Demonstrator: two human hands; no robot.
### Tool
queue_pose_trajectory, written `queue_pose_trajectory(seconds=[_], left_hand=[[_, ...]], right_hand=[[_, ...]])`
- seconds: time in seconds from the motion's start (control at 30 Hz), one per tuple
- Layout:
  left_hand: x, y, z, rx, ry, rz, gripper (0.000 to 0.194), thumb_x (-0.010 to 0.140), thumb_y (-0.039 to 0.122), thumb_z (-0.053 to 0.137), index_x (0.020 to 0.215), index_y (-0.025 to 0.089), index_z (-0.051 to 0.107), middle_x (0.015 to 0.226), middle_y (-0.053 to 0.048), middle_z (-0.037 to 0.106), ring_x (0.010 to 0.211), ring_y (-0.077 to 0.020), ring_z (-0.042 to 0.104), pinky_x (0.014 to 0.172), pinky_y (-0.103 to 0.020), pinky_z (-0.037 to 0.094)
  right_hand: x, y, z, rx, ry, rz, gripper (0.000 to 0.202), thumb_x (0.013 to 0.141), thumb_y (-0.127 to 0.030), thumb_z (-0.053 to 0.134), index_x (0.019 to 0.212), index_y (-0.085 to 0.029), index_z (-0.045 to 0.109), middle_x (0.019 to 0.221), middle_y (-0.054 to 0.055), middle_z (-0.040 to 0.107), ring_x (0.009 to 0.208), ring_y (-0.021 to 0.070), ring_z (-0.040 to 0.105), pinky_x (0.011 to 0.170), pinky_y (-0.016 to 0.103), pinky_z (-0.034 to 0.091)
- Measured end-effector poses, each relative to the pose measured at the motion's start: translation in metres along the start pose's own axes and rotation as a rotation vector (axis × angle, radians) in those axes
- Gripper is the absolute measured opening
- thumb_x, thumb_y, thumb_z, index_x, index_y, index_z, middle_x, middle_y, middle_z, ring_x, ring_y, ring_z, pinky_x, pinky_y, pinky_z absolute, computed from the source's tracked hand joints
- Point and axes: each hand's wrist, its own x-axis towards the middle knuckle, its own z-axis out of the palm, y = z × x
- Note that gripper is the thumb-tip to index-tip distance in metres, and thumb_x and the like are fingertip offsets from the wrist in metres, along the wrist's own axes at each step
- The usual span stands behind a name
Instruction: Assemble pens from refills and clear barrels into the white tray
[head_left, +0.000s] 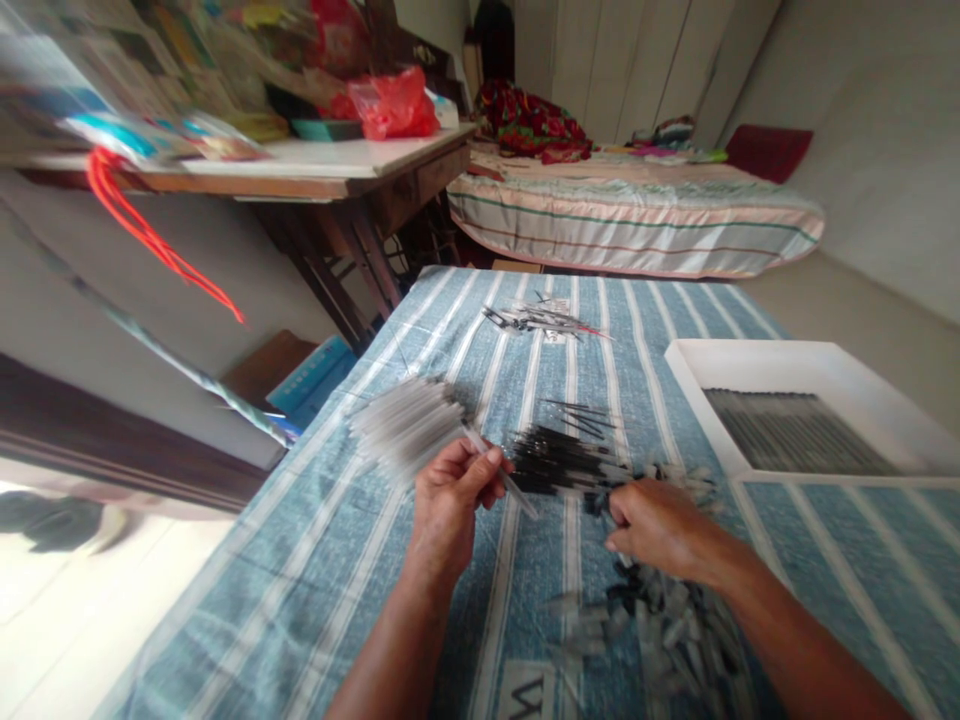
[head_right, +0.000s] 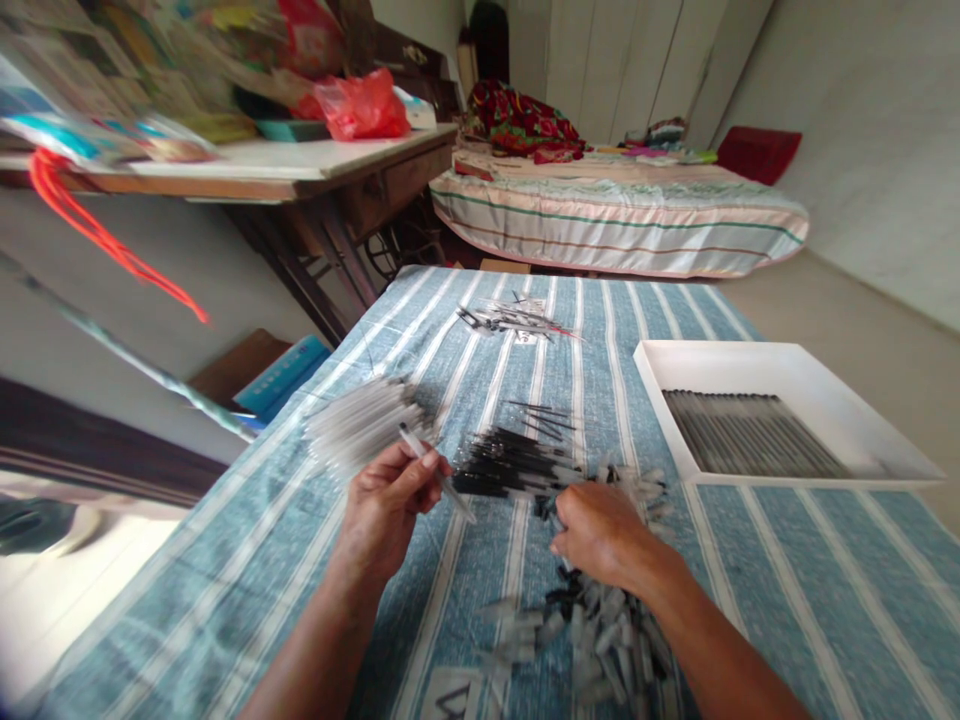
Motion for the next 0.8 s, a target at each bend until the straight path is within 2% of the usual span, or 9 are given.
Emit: queue_pose_trajectory(seconds=[0.2, 0.37, 0.6, 0.8], left_hand=[[-0.0007, -0.0038, 0.0004, -0.003, -0.025, 0.007, 0.019, 0.070, 0.028, 0.071, 0.068, 0.013, 0.059, 0.060, -0.001, 0.065, 0.042, -0.0052, 0.046, 0.041, -0.018, 0.031], [-0.0008, -0.0060, 0.0006, -0.008, -0.048, 0.014, 0.017, 0.072, 0.026, 0.069, 0.067, 0.014, 0.059, 0.060, 0.000, 0.065, 0.042, -0.0047, 0.046, 0.042, -0.017, 0.031], [-0.0013, -0.0075, 0.0001, -0.004, -0.049, 0.007, 0.016, 0.073, 0.025, 0.069, 0.067, 0.014, 0.058, 0.061, 0.000, 0.066, 0.043, -0.0046, 0.047, 0.042, -0.017, 0.031], [-0.0013, -0.0075, 0.0013, -0.036, -0.036, 0.011, 0.017, 0.072, 0.025, 0.070, 0.068, 0.014, 0.058, 0.062, -0.001, 0.066, 0.043, -0.0048, 0.048, 0.042, -0.017, 0.032]], right_hand=[[0.0011, 0.0024, 0.0054, 0.095, 0.094, -0.063, 0.004, 0.066, -0.021, 0.060, 0.065, -0.018, 0.062, 0.058, 0.000, 0.060, 0.056, 0.0128, 0.052, 0.050, 0.023, 0.020], [0.0047, 0.0051, 0.0040, 0.132, 0.185, -0.059, 0.007, 0.067, -0.016, 0.053, 0.069, -0.019, 0.060, 0.053, -0.003, 0.052, 0.051, 0.0104, 0.045, 0.051, 0.022, 0.020], [0.0076, 0.0068, 0.0095, 0.199, 0.281, -0.080, 0.012, 0.073, -0.017, 0.050, 0.074, -0.020, 0.062, 0.055, -0.003, 0.055, 0.052, 0.0115, 0.049, 0.053, 0.022, 0.026], [0.0044, 0.0030, 0.0116, 0.470, 0.445, -0.215, 0.011, 0.076, -0.020, 0.052, 0.078, -0.017, 0.063, 0.072, 0.001, 0.061, 0.063, 0.0127, 0.053, 0.059, 0.022, 0.036]])
